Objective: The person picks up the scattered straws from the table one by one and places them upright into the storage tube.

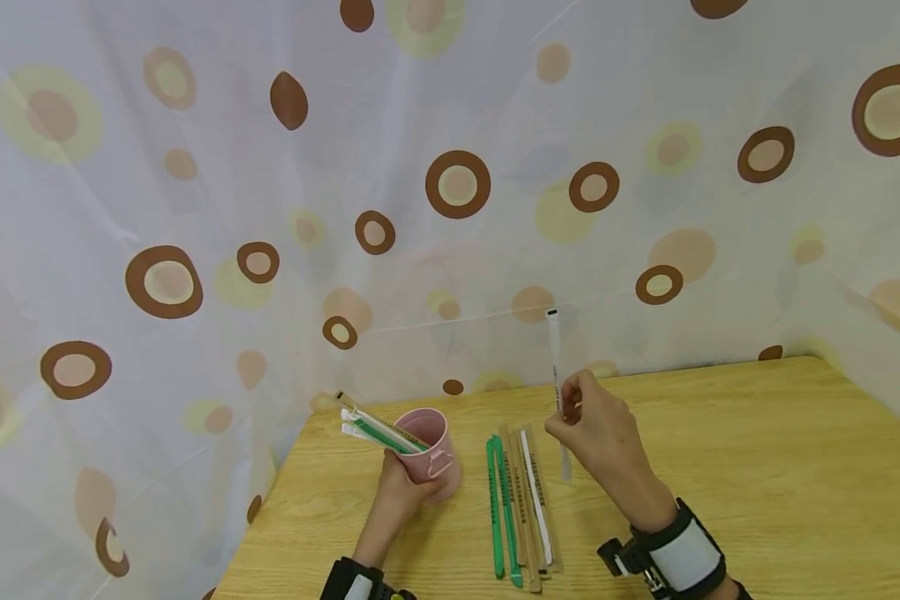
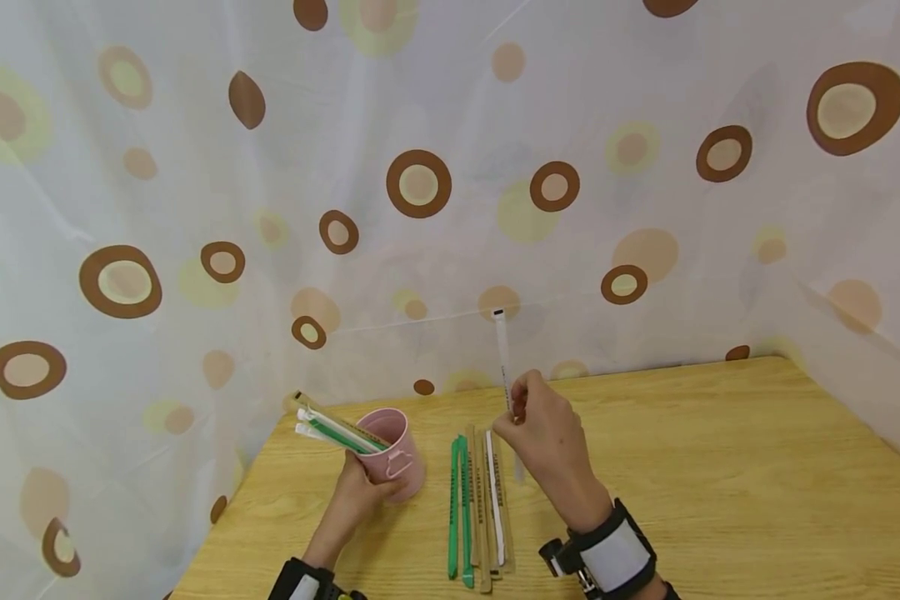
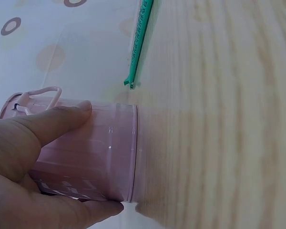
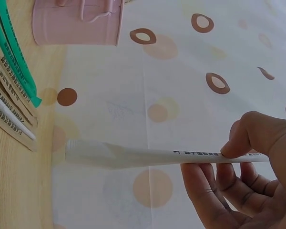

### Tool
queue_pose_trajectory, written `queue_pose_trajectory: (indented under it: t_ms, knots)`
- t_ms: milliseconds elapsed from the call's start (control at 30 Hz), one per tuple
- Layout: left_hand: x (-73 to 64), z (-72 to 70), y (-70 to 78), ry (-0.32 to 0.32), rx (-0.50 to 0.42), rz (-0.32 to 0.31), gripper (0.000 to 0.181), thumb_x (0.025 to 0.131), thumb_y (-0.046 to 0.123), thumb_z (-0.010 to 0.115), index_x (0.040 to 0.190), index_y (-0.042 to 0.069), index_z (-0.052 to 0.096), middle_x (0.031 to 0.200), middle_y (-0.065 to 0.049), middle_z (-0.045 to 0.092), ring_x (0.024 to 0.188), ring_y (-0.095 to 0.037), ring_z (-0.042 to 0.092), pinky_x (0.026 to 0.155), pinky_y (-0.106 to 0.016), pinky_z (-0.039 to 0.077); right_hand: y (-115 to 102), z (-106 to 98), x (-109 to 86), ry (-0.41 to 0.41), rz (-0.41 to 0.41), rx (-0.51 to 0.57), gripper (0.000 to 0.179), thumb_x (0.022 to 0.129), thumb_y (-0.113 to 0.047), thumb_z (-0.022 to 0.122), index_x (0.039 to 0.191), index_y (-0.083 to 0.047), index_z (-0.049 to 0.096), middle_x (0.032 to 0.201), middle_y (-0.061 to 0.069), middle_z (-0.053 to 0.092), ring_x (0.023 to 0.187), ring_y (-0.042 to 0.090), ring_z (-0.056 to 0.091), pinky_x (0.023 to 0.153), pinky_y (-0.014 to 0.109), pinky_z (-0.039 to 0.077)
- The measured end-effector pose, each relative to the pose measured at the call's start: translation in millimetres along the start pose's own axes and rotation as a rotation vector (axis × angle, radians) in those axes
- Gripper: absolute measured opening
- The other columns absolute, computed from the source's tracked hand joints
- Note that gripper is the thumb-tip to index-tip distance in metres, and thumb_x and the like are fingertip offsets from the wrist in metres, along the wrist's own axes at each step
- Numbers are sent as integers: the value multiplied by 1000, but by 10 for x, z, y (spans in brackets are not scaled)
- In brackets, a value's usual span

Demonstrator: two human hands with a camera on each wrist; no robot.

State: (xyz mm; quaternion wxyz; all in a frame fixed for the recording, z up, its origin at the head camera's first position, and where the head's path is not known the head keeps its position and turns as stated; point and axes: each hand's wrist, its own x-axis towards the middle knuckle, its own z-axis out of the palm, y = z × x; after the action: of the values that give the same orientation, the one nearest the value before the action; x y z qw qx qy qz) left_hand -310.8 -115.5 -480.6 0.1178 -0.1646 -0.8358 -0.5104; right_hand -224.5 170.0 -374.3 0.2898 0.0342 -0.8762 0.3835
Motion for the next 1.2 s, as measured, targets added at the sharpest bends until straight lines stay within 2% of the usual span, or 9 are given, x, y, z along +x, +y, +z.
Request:
queue_pose_trajectory:
  t_ms: [167,233,567,867,1200]
  knots:
    - [35,6,-8,-15,-18,-75,98,64,11,82,138,-1,19,134,-23,38,126,-33,38,104,-46,30,-11,-2,4,-2,-6,-5,23,75,-12,61,94,-11,47,77,1,54,68,13,52,57,31,43]
    - [39,10,-9,-16,-18,-85,98,64,11,82,138,-1,19,134,-23,38,126,-32,38,105,-45,30,-16,-8,9,-2,-11,-7,23,75,-13,61,94,-11,47,76,0,54,68,12,52,58,32,43]
    - [33,8,42,-20,-33,-90,100,64,11,82,139,-1,17,135,-22,37,126,-32,37,104,-46,30,-29,-19,10,2,-17,-8,22,75,-12,60,94,-11,47,76,0,54,69,12,53,58,32,43]
    - [50,9,29,-35,-43,-59,101,64,8,81,140,0,16,136,-23,36,127,-33,37,105,-47,30,-35,-3,-14,0,-18,17,21,77,-12,60,93,-12,48,76,0,55,69,12,52,58,32,43]
    - [25,1,18,-20,-66,-86,103,62,7,82,140,0,15,136,-24,36,127,-32,36,105,-46,29,12,181,-30,-7,-75,54,20,78,-9,61,92,-14,48,79,-3,53,71,9,52,60,30,45]
